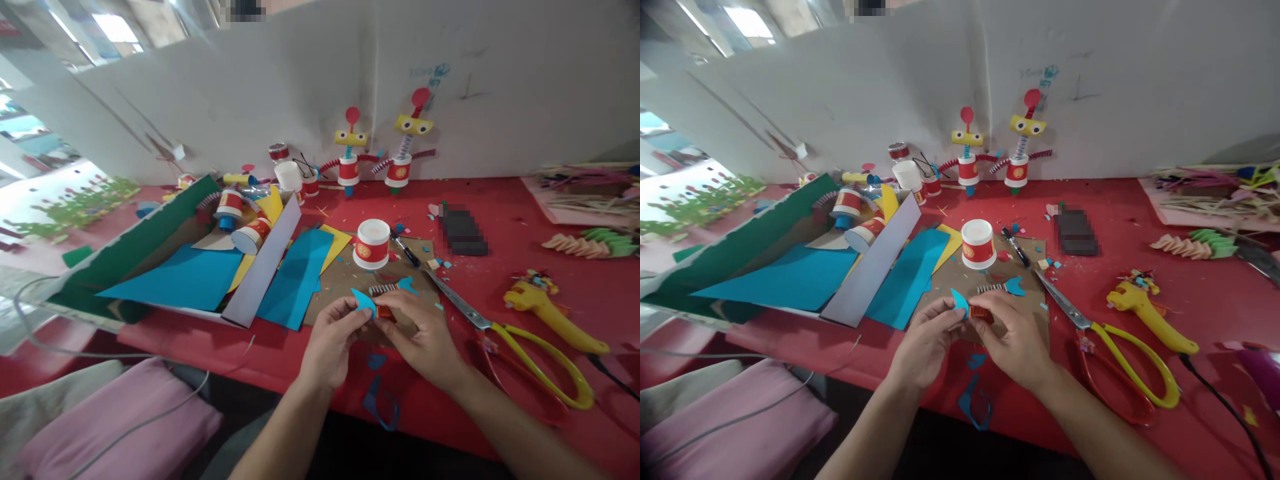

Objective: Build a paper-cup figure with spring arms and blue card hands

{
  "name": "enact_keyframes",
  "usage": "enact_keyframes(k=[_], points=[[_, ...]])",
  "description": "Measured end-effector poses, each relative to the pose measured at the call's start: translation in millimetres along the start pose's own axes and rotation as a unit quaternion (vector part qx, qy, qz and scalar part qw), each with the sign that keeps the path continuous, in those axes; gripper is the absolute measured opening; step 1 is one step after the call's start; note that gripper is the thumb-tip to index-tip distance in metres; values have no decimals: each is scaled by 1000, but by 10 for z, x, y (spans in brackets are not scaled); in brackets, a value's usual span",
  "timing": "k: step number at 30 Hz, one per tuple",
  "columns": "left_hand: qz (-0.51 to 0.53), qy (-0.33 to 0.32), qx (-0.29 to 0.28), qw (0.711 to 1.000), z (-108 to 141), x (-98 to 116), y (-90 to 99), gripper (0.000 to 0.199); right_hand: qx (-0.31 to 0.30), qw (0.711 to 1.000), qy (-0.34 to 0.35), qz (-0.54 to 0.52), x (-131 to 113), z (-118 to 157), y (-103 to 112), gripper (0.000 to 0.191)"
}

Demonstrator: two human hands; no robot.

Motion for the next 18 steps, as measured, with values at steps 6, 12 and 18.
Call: enact_keyframes(k=[6, 12, 18], points=[[6, -2, 15, 1000, 29, -4, -62, 20, 2, 999, 15, 31, -40, 2, 7, 21], [39, -17, 42, 998, 46, -19, -115, 27, 17, 997, 35, 73, -36, 10, -7, 22], [42, -25, 73, 996, 85, -60, -180, 28, 37, 988, 78, 126, -30, 24, -17, 22]])
Point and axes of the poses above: each hand's wrist, its own z-axis away from the middle knuckle, its own y-axis out of the back of the hand, x = y × z, the point moved 1 cm from there along -z, towards the middle knuckle, and after that the axes turned 5 degrees about -x, right-handed, at the moved point
